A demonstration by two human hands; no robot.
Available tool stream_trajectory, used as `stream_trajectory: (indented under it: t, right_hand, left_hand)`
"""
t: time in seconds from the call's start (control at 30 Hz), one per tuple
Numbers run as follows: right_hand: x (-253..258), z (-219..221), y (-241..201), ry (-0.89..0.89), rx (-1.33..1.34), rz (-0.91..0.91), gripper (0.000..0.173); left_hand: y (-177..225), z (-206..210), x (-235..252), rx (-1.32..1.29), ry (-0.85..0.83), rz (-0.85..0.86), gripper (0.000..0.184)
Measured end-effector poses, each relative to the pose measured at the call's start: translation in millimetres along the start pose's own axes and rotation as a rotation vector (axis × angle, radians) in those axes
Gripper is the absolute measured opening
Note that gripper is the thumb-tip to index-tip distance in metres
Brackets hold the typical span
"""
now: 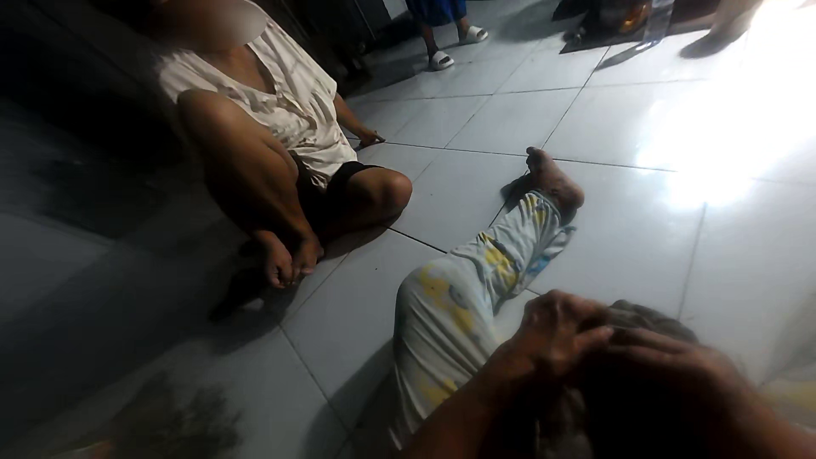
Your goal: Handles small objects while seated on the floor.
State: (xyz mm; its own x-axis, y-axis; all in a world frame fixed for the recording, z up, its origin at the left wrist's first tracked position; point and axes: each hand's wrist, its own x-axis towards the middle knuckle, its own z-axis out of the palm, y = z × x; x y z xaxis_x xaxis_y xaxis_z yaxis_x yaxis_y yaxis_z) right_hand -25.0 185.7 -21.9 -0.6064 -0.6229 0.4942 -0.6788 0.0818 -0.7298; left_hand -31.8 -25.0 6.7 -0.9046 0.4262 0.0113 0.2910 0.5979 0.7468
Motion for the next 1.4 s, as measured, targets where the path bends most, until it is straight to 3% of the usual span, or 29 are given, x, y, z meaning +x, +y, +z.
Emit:
stream_trajectory:
  t: [0.17,0.27,0.43,0.63,0.8,0.87,1.1,1.27,1.4]
  right_hand:
    - [1,-5,-8,0.17,0.113,0.058,0.014]
    - [11,-10,-28,0.27,0.305,0.14,0.014]
    - [-4,-6,6,0.318,0.402,0.099,0.014]
    - [0,-9,-5,0.442,0.654,0.187,0.01]
    - [-6,-24,0,0.683,0.833,0.311,0.032]
    - [-6,-25,1,0.729,0.913,0.347,0.032]
    - [-2,-22,-2,0.663,1.03,0.317,0.041]
    - [5,-22,-11,0.593,1.038,0.346,0.048]
    - [1,-21,-2,0.579,0.938,0.345,0.05]
  left_hand:
    - [12,-4,-4,-0.1,-0.054,-0.04,0.021]
    - [26,-6,-9,-0.171,-0.064,-0.062,0.033]
    - [6,1,-6,-0.182,-0.071,0.088,0.064]
    - [20,11,-7,-0.059,-0.086,0.085,0.078]
    - [26,17,-2,-0.084,-0.12,0.104,0.066]
    - [31,16,1,-0.114,-0.094,0.135,0.064]
    - [49,15,5,-0.105,-0.002,-0.027,0.077]
    - [41,26,4,-0.182,0.204,0.093,0.07]
    - [47,18,2,0.037,0.298,0.139,0.061]
